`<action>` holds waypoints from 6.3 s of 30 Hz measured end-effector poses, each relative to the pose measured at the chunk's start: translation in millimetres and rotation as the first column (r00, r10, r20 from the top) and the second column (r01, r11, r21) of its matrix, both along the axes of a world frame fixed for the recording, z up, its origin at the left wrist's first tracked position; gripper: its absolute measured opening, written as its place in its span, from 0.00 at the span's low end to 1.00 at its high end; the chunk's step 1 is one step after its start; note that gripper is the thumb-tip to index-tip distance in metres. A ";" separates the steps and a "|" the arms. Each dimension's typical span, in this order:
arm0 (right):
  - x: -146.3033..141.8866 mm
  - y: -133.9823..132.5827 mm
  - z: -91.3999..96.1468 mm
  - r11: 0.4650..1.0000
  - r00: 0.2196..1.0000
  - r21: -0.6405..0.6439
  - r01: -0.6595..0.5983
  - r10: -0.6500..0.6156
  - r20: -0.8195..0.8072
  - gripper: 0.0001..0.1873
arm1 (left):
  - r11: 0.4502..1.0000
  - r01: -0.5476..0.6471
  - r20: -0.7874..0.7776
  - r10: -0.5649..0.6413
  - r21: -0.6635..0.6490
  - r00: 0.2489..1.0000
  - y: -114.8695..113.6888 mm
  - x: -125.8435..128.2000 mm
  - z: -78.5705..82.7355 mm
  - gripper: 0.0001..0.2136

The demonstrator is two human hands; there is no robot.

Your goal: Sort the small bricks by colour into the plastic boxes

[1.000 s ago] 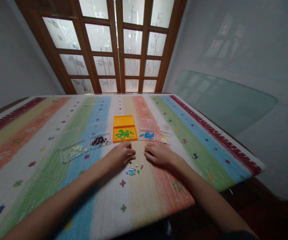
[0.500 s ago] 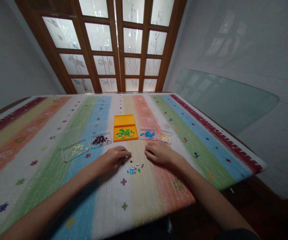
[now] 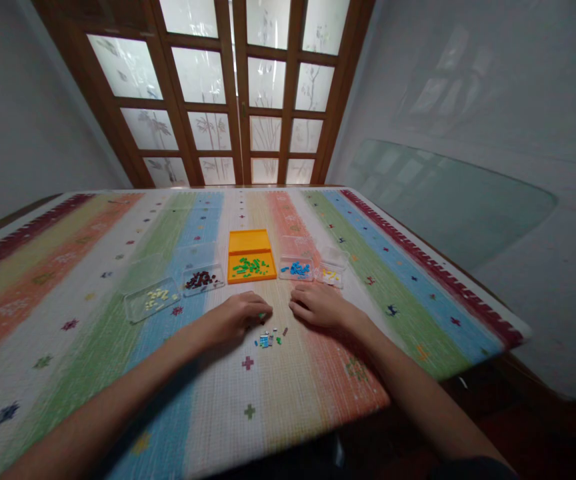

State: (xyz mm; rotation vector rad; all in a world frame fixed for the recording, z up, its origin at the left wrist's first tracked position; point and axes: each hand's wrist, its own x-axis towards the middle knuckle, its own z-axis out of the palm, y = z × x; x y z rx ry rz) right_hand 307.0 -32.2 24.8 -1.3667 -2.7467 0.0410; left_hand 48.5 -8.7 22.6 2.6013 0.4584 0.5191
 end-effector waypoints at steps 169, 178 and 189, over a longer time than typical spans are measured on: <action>-2.3 -3.0 8.0 0.999 0.999 -0.034 0.034 -0.033 0.044 0.15 | 0.838 -0.466 0.322 0.542 -0.285 0.777 42.8 -18.9 42.2 0.09; -1.9 -2.3 5.1 1.000 0.999 -0.018 0.023 -0.023 0.036 0.14 | 0.983 -0.077 -0.034 0.072 -0.164 0.997 -8.4 -22.0 22.4 0.13; -2.3 -4.0 4.8 0.999 0.999 -0.011 0.039 -0.038 0.031 0.14 | 0.967 -0.127 -0.072 0.113 -0.221 0.991 -38.7 -12.8 9.0 0.07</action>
